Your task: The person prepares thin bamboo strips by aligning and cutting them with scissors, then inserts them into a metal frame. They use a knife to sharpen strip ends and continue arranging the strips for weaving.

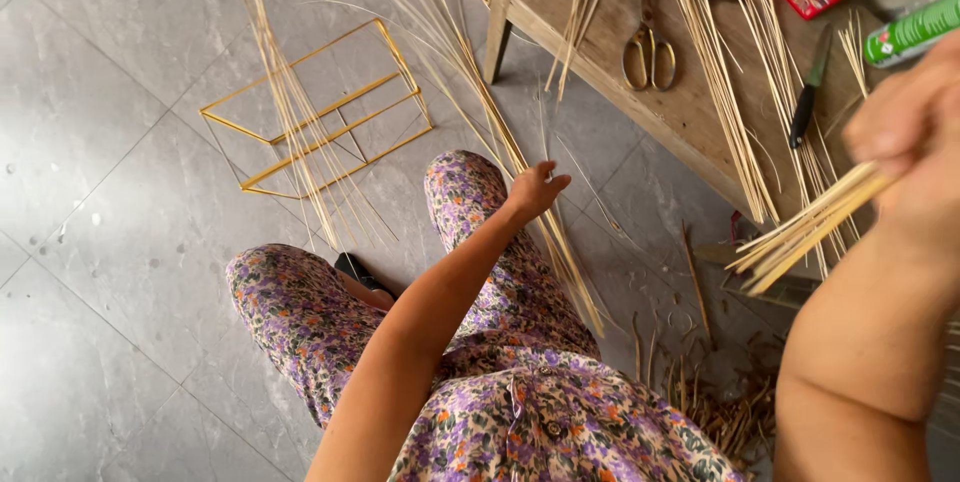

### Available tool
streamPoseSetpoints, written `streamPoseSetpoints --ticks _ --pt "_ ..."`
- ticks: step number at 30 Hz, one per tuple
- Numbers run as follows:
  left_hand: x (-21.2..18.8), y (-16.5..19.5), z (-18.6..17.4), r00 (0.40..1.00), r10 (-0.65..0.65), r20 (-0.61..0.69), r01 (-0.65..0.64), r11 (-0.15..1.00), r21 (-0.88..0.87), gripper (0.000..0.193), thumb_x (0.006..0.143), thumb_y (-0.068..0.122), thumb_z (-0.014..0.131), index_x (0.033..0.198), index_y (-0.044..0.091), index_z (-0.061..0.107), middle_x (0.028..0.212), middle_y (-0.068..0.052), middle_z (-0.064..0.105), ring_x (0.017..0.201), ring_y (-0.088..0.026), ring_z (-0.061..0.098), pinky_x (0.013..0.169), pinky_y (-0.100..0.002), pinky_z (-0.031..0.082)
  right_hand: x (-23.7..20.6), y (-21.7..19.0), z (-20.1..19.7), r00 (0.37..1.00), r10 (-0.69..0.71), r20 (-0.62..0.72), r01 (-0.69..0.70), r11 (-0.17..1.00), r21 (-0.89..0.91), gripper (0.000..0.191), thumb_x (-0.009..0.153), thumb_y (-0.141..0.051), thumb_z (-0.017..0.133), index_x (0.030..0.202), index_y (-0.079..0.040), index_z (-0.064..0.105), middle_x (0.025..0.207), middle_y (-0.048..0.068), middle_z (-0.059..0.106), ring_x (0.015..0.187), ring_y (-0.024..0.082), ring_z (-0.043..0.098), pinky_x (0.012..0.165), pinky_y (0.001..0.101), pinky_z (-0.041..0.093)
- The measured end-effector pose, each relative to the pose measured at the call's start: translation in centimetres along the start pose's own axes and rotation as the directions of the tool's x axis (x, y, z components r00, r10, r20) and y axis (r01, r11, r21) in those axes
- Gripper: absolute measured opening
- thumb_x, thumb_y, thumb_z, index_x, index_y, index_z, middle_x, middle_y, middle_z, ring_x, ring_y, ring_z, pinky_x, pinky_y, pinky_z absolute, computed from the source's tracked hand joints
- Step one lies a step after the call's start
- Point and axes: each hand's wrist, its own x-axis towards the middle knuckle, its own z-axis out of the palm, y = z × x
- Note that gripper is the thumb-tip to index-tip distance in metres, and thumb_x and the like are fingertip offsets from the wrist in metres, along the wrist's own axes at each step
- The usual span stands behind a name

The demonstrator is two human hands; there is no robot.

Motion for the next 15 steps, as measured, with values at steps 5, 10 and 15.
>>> streamPoseSetpoints --ticks 5,10,15 --pt "-4.7 7.4 -5.9 0.892 0.451 -0.036 -0.368 0.677 -0.637 0.061 0.109 0.043 0.053 0.155 0.004 0.046 0.148 -0.018 0.059 0.136 -0.028 0.058 0.118 -0.044 0.045 -4.7 0.6 7.8 0.99 0.025 0.136 -0.097 0.825 0.556 0.026 0.118 -0.026 0.052 0.132 -0.004 0.054 0.073 0.004 0.061 0.056 0.007 0.052 0.051 0.0206 0.042" --pt "-12.8 13.6 -12.1 0.777 0.622 -0.095 -0.412 0.389 -0.824 0.062 0.113 0.041 0.046 0.164 0.01 0.025 0.142 -0.014 0.059 0.137 -0.023 0.058 0.12 -0.04 0.047 -7.9 -1.0 19.8 0.933 0.003 0.36 -0.197 0.841 0.503 0.029 0.109 -0.014 0.049 0.134 -0.001 0.057 0.098 0.004 0.06 0.071 0.007 0.056 0.058 0.0233 0.048" --pt "-15.6 15.4 -14.8 0.875 0.418 -0.244 -0.464 0.578 -0.672 0.042 0.117 0.032 0.043 0.145 0.001 0.047 0.091 -0.007 0.064 0.084 -0.018 0.068 0.076 -0.032 0.059 -9.3 -1.9 24.2 0.81 0.079 0.581 -0.375 0.831 0.411 0.029 0.108 -0.028 0.054 0.123 -0.004 0.062 0.083 0.001 0.062 0.071 0.007 0.058 0.066 0.0247 0.053"
